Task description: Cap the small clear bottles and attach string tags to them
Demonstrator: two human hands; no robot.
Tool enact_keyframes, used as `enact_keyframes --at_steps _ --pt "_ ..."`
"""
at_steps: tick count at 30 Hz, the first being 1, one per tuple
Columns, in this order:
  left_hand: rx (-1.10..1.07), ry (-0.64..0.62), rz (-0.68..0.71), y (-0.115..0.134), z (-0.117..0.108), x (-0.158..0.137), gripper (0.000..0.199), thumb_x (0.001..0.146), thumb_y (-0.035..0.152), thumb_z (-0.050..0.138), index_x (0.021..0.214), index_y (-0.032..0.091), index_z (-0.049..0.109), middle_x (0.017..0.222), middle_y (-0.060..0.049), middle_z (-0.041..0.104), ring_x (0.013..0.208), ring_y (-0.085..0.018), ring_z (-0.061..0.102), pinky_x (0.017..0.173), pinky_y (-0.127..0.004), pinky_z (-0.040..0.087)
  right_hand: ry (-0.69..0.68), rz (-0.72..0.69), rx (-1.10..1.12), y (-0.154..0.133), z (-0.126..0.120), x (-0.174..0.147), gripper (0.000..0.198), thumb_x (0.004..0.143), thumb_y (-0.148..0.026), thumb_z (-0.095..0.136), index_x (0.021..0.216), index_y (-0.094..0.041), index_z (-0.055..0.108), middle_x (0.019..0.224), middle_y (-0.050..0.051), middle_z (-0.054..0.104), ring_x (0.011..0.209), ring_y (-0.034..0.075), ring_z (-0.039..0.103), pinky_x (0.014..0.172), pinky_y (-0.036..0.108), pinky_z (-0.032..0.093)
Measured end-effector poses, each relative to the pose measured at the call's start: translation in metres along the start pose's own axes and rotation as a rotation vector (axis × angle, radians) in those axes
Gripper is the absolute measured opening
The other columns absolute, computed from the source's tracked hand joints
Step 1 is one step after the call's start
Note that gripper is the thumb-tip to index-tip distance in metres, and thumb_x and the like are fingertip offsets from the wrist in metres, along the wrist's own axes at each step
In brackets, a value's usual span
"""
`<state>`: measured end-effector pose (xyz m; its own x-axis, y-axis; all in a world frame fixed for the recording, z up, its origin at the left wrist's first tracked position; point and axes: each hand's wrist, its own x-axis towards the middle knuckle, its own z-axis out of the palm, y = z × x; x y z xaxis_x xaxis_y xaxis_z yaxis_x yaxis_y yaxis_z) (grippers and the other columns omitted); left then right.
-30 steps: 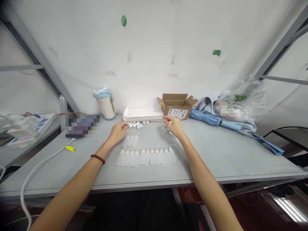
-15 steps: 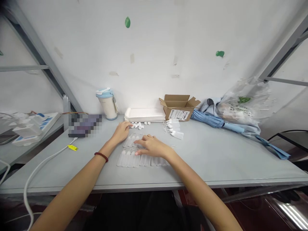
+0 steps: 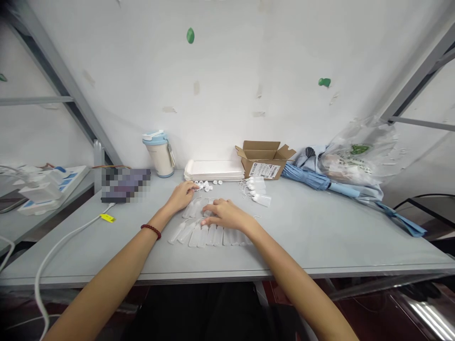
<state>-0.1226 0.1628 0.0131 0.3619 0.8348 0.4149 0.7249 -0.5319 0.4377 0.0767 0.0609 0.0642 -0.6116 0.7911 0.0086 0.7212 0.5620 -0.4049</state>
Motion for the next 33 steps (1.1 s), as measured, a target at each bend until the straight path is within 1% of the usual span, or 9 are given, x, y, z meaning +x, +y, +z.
enact_keyframes --at_steps 7,11,14,17,19,22,26,29,33 --pt "-0.014 -0.061 0.001 0.000 0.002 -0.001 0.043 0.078 0.005 0.036 0.101 0.019 0.070 0.108 -0.007 0.065 0.101 -0.021 0.057 0.094 -0.036 0.042 0.022 0.037 0.072 0.006 -0.001 0.000 0.038 0.088 -0.048 0.047 0.111 -0.021 0.062 0.087 0.008 0.057 0.080 0.019 0.054 0.074 0.031 0.041" --pt "-0.033 -0.026 -0.018 0.004 -0.001 -0.001 0.041 0.077 0.006 0.037 0.095 0.019 0.071 0.102 -0.006 0.067 0.097 -0.020 0.058 0.091 -0.035 0.043 0.128 0.021 0.140 0.009 0.000 -0.001 0.032 0.090 -0.041 0.046 0.106 -0.020 0.064 0.080 0.005 0.055 0.073 0.016 0.053 0.070 0.027 0.041" --pt "-0.101 0.010 -0.102 0.012 -0.008 -0.002 0.033 0.076 0.009 0.042 0.089 0.018 0.071 0.098 -0.006 0.068 0.090 -0.020 0.059 0.086 -0.033 0.045 0.229 0.016 0.176 0.011 -0.003 -0.002 0.029 0.090 -0.037 0.045 0.104 -0.019 0.063 0.080 0.004 0.057 0.074 0.015 0.053 0.069 0.027 0.041" --pt "-0.249 0.056 -0.197 0.023 -0.015 -0.003 0.018 0.074 0.018 0.052 0.083 0.017 0.068 0.092 -0.006 0.069 0.080 -0.019 0.060 0.078 -0.033 0.046 0.338 0.021 0.225 0.013 -0.007 -0.004 0.024 0.088 -0.036 0.048 0.100 -0.020 0.062 0.078 0.002 0.058 0.073 0.015 0.053 0.068 0.026 0.040" --pt "-0.429 0.061 -0.213 0.032 -0.019 -0.005 0.011 0.071 0.023 0.058 0.078 0.016 0.065 0.082 -0.005 0.068 0.074 -0.018 0.060 0.073 -0.031 0.047 0.400 0.033 0.279 0.014 -0.009 -0.004 0.020 0.086 -0.035 0.052 0.096 -0.021 0.060 0.074 0.000 0.057 0.072 0.014 0.053 0.068 0.026 0.040" --pt "-0.779 -0.026 -0.264 0.045 -0.022 -0.008 0.018 0.068 0.031 0.065 0.076 0.016 0.059 0.069 -0.003 0.066 0.064 -0.015 0.060 0.065 -0.029 0.047 0.464 0.041 0.420 0.017 -0.009 -0.005 0.015 0.083 -0.034 0.056 0.090 -0.021 0.055 0.071 -0.002 0.057 0.070 0.013 0.053 0.072 0.028 0.040" --pt "-1.055 -0.137 -0.356 0.056 -0.027 -0.012 0.031 0.062 0.037 0.074 0.076 0.014 0.058 0.068 -0.005 0.067 0.062 -0.014 0.061 0.064 -0.030 0.049 0.446 0.031 0.708 0.017 -0.010 -0.006 0.017 0.080 -0.034 0.059 0.084 -0.020 0.050 0.075 0.000 0.061 0.067 0.013 0.057 0.070 0.029 0.044" --pt "-1.118 -0.175 -0.367 0.058 -0.029 -0.013 0.034 0.062 0.037 0.076 0.080 0.013 0.062 0.073 -0.006 0.068 0.067 -0.014 0.062 0.068 -0.030 0.049 0.394 0.030 0.844 0.014 -0.012 -0.008 0.017 0.079 -0.032 0.060 0.083 -0.019 0.049 0.079 0.001 0.062 0.068 0.014 0.061 0.073 0.032 0.045" --pt "-1.123 -0.187 -0.353 0.058 -0.029 -0.013 0.039 0.064 0.040 0.074 0.091 0.013 0.067 0.079 -0.007 0.068 0.075 -0.016 0.062 0.074 -0.032 0.050 0.308 0.033 0.893 0.011 -0.013 -0.010 0.017 0.080 -0.031 0.059 0.086 -0.019 0.049 0.080 0.002 0.063 0.069 0.015 0.063 0.075 0.035 0.046"
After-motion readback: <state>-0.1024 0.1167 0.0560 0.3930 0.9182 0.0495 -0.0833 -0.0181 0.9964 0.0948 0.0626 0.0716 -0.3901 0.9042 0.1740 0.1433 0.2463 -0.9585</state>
